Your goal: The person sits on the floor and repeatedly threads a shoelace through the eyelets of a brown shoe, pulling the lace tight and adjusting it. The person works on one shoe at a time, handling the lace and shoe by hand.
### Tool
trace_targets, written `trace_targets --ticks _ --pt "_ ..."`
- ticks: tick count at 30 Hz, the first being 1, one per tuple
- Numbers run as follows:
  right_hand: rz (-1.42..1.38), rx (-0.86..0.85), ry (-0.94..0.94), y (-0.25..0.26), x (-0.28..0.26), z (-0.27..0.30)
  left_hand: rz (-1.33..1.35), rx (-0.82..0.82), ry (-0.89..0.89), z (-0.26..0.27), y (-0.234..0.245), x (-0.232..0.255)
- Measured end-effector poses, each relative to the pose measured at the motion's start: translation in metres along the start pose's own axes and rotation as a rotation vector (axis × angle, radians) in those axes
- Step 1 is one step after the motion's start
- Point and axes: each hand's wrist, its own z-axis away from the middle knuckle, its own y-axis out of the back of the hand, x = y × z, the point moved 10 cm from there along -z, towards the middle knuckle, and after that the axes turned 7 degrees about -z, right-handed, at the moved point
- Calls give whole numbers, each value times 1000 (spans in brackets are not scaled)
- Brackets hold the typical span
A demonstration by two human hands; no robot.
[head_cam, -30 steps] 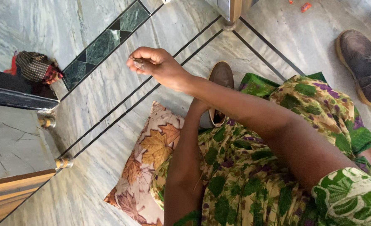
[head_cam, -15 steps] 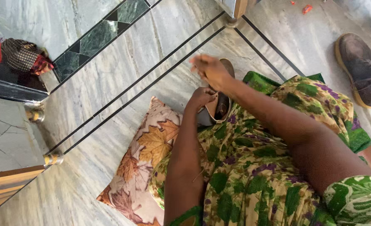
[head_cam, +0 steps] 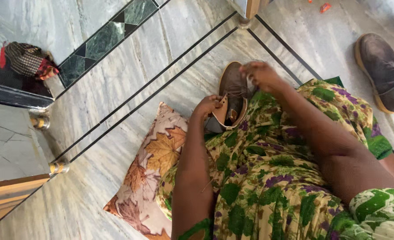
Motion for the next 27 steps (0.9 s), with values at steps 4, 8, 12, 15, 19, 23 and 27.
trace_targets --ticks 4,8,12,15,19,23,27 --pt "-152 256 186 48 -59 9 -57 129 8 10 1 13" --pt "-329 143 573 65 -125 29 -99 136 39 17 4 18" --pt "62 59 537 20 -114 42 -61 127 -14 6 0 20" --pt "191 -27 117 -30 -48 29 29 173 -91 -4 -3 7" --pt "505 -301 139 -81 -8 22 293 135 -154 -23 4 -17" --pt "871 -335 86 -73 35 1 -40 135 24 -36 15 -44" --pt "901 -274 281 -67 47 -13 -20 95 -27 -37 12 -33"
